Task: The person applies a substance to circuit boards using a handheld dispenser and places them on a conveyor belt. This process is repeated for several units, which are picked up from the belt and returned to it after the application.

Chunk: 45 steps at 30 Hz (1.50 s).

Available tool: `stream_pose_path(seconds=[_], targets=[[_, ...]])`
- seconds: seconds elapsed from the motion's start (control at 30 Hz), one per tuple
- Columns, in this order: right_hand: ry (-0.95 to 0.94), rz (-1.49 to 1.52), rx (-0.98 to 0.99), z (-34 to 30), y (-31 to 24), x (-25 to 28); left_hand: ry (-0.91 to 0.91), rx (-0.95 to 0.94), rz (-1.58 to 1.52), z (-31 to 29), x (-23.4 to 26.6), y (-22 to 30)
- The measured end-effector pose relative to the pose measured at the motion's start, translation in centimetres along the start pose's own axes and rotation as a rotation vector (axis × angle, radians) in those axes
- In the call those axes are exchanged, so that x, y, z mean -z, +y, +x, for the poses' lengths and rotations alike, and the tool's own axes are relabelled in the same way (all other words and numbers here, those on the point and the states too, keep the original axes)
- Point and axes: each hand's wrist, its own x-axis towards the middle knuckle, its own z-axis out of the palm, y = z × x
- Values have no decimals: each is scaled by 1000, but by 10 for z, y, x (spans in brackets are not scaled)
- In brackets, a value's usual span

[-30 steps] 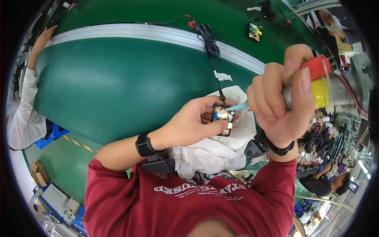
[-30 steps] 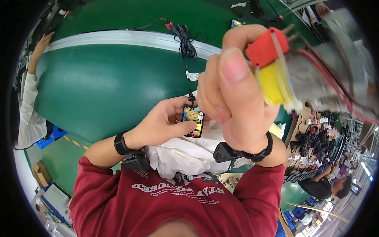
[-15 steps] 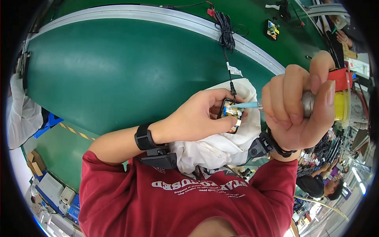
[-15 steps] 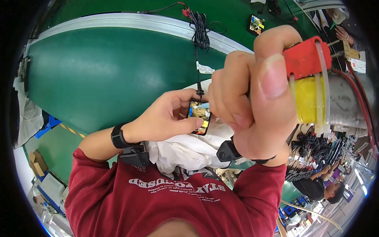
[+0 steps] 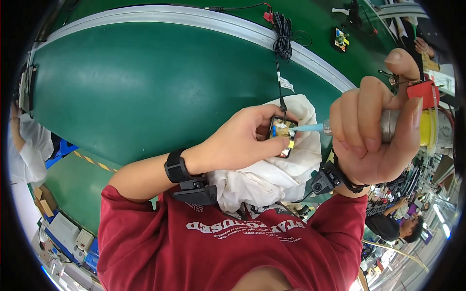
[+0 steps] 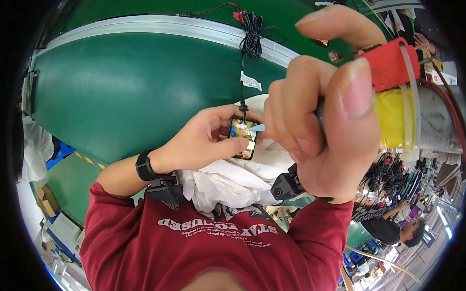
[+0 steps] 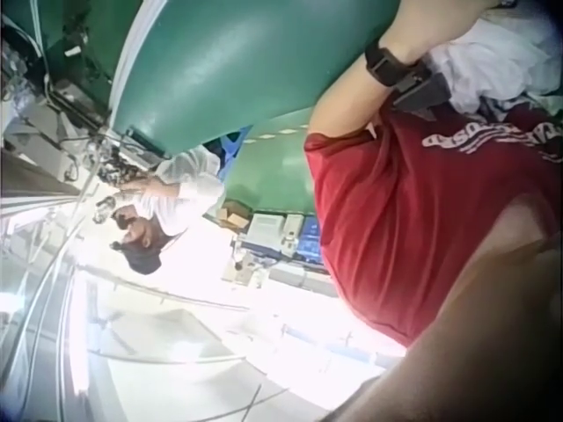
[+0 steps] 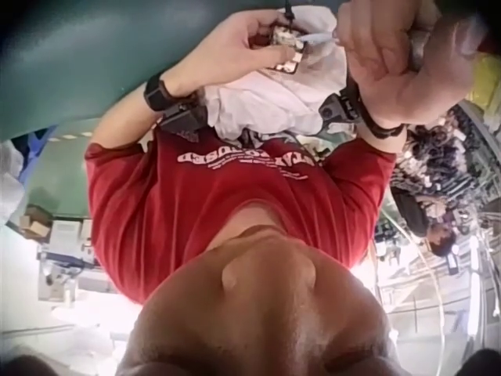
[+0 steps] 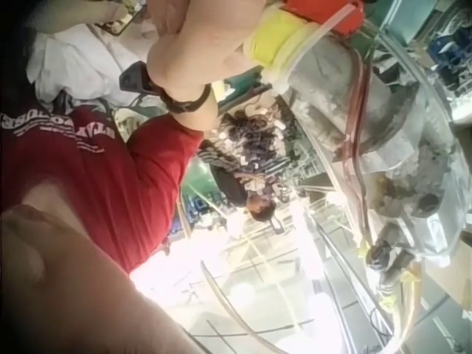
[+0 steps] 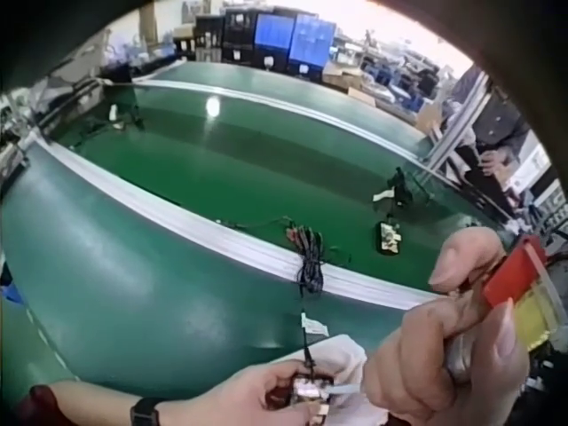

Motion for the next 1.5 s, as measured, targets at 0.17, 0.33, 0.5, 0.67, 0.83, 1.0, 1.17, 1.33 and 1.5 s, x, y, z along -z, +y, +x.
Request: stream_pose_path(seconds=[0.17,0.33,0.5,0.67,0.83,1.0,1.17,1.33,1.5], targets=[[1,65,-2,-5,-4,-1,126,-46,-11,4,7,0],[-68,86,-35,-12,-4,4,106,-38,7,5,6,-1],[-85,60,-60,-13,-4,6,115,-81,-32,5,6,2],[-70,65,-56,-13,-2,4,113,-84,-30,5,6,2],[-74,65,-57,-12,-1,4,118,-78,-63,5,6,2],[-7,21,-12,-13,-1,-2,118,-59,-53,5,8,3],[23,62,13,-12,0,-5,111,-39,-100,4,6,2],[-12,72,14,-14,4,-7,120,-2,-97,5,4,-2],[-44,-3,-23,-15,9,-16,179,-17,-121,3,3,-9]])
